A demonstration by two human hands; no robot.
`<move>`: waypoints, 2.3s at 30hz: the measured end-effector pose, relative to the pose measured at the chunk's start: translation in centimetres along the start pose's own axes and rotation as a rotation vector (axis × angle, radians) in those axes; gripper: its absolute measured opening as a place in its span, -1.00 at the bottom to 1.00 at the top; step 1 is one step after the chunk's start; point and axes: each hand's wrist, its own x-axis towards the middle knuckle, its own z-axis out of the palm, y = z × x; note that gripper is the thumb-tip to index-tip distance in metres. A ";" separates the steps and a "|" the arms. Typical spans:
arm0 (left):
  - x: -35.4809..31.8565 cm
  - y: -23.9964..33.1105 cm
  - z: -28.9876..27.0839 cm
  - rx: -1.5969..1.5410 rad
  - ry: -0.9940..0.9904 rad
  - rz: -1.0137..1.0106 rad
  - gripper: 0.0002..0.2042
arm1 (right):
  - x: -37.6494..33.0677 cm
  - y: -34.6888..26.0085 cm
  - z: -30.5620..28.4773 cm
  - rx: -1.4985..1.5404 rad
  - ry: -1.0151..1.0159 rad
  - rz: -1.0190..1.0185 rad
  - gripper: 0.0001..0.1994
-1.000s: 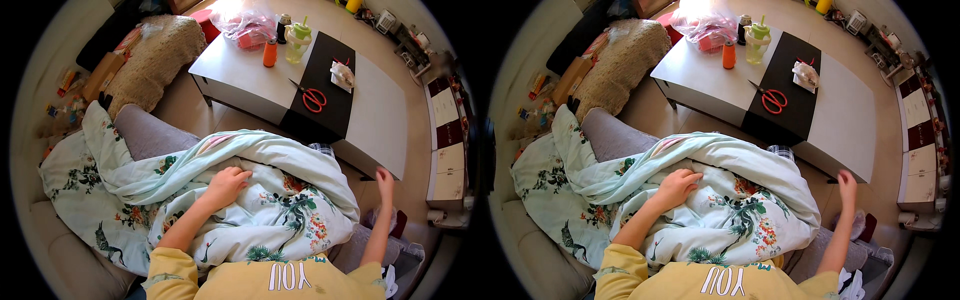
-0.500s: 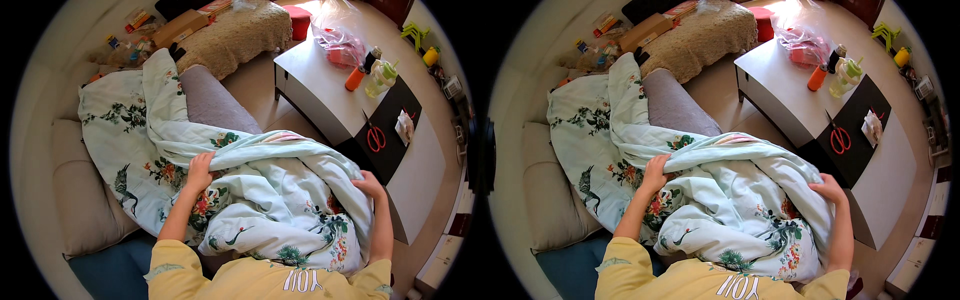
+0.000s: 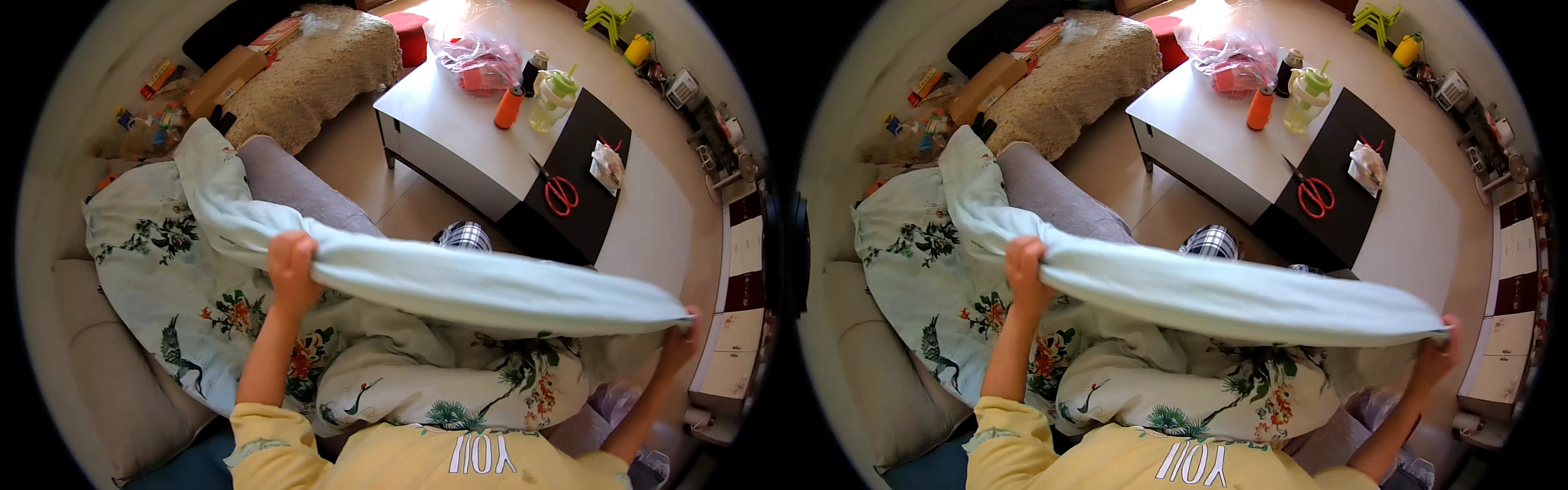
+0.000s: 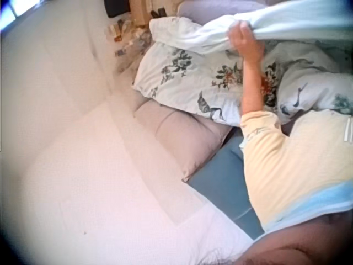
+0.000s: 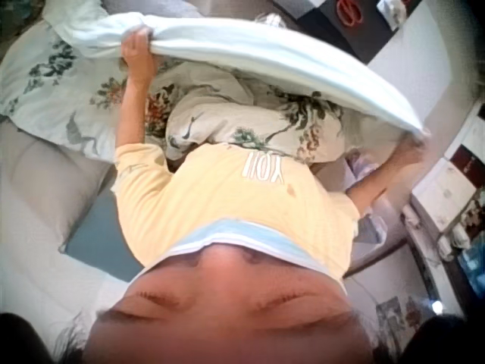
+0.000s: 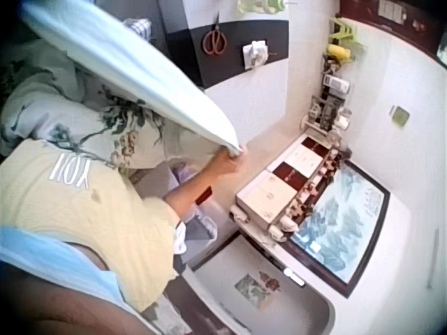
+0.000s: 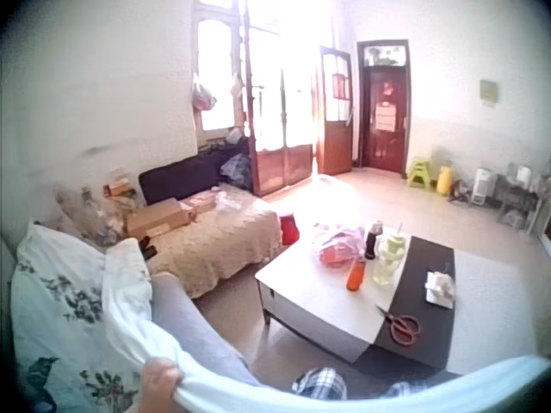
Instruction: The person sits on the floor and handles a large floral-patterned duvet cover, spreading it out and folding it. They use scissors to cut a section of the fabric and then prepare a spool of orange thread, pulling a length of thread to thread a needle.
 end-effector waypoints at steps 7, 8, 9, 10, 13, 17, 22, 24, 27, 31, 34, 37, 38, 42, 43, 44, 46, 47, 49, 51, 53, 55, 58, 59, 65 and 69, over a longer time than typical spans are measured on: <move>-7.3 -0.9 1.0 0.077 -0.491 -0.337 -0.50 | -9.9 0.9 2.4 -0.050 -0.615 0.316 -0.87; -7.3 -1.1 0.9 0.120 -0.450 -0.379 -0.44 | -8.4 -1.2 2.6 -0.046 -0.574 0.352 -0.85; -7.1 -1.3 0.5 0.087 -0.455 -0.391 -0.41 | -8.0 -0.7 2.6 0.029 -0.533 0.346 -0.83; -6.5 -1.4 -0.2 0.062 -0.454 -0.408 -0.38 | -6.8 -1.7 2.7 0.020 -0.549 0.352 -0.81; -6.7 -2.6 -1.1 0.031 -0.393 -0.424 -0.36 | -5.0 -2.9 1.9 0.041 -0.594 0.336 -0.77; -10.7 -8.9 -1.8 -0.009 -0.193 -0.662 -0.48 | -4.7 -3.3 2.3 0.135 -0.658 0.307 -0.72; -11.0 -13.9 -2.5 -0.035 0.092 -1.041 -0.56 | -4.7 -1.7 3.6 0.139 -0.582 0.231 -0.72; -8.8 -14.4 -2.7 0.169 -0.093 -0.699 -0.61 | -4.7 -0.6 3.7 0.172 -0.512 0.236 -0.74; -7.1 -15.3 -2.5 0.341 -0.320 -0.295 -0.74 | -4.3 0.4 3.3 0.204 -0.518 0.271 -0.77; -7.8 -21.7 -2.8 0.254 -0.400 -0.209 -0.89 | -3.8 0.9 3.2 0.212 -0.550 0.308 -0.75; -3.1 -22.4 -5.9 0.230 -0.334 -0.400 -0.83 | -4.0 -0.4 2.4 0.183 -0.530 0.357 -0.71; -1.7 -23.9 -8.9 0.293 -0.311 -0.578 -0.85 | -3.4 -4.0 3.3 0.177 -0.567 0.249 -0.63; -2.3 -25.5 -9.7 0.393 -0.420 -0.647 -0.83 | -2.9 -5.6 4.0 0.215 -0.644 0.179 -0.56; -6.6 -27.2 -9.2 0.859 -1.042 -1.054 -0.80 | -4.0 -9.7 8.5 0.240 -0.926 0.081 -0.72; -6.5 -24.6 -7.7 0.871 -1.112 -1.003 -0.79 | -4.3 -9.6 9.0 0.240 -0.951 0.116 -0.75; -6.6 -21.9 -6.1 0.881 -1.176 -0.958 -0.78 | -4.5 -9.1 9.2 0.260 -0.915 0.170 -0.74; -7.9 -21.1 -4.1 0.816 -1.060 -0.902 -0.73 | -4.0 -8.4 8.7 0.265 -0.915 0.219 -0.75; -8.6 -20.6 -3.2 0.782 -1.011 -0.879 -0.69 | -3.8 -8.5 8.5 0.275 -0.909 0.225 -0.76; -8.4 -17.2 -2.3 0.631 -0.775 -0.775 -0.63 | -3.7 -9.0 8.2 0.301 -0.878 0.224 -0.75; -5.5 -11.7 -2.3 0.271 -0.611 -0.592 -0.57 | -3.2 -9.0 8.2 0.336 -0.849 0.201 -0.77; -1.7 -3.4 -1.9 -0.252 -0.637 -0.352 -0.52 | -3.1 -8.8 8.2 0.373 -0.823 0.176 -0.83; 1.0 4.3 -1.0 -0.605 -0.784 -0.184 -0.46 | -3.2 -8.8 8.2 0.392 -0.797 0.201 -0.83; 2.2 8.2 0.2 -0.446 -0.855 -0.042 -0.46 | -3.2 -9.0 8.3 0.392 -0.765 0.181 -0.83; 2.1 8.1 1.2 -0.373 -0.868 0.031 -0.47 | -3.3 -9.0 8.2 0.374 -0.754 0.175 -0.83; 4.5 4.7 2.4 -0.518 -0.813 -0.181 -0.92 | -3.5 -8.7 8.2 0.419 -0.688 0.233 -0.86; 5.9 4.2 2.7 -0.487 -0.830 -0.199 -0.96 | -3.4 -8.8 8.5 0.503 -0.721 0.283 -0.85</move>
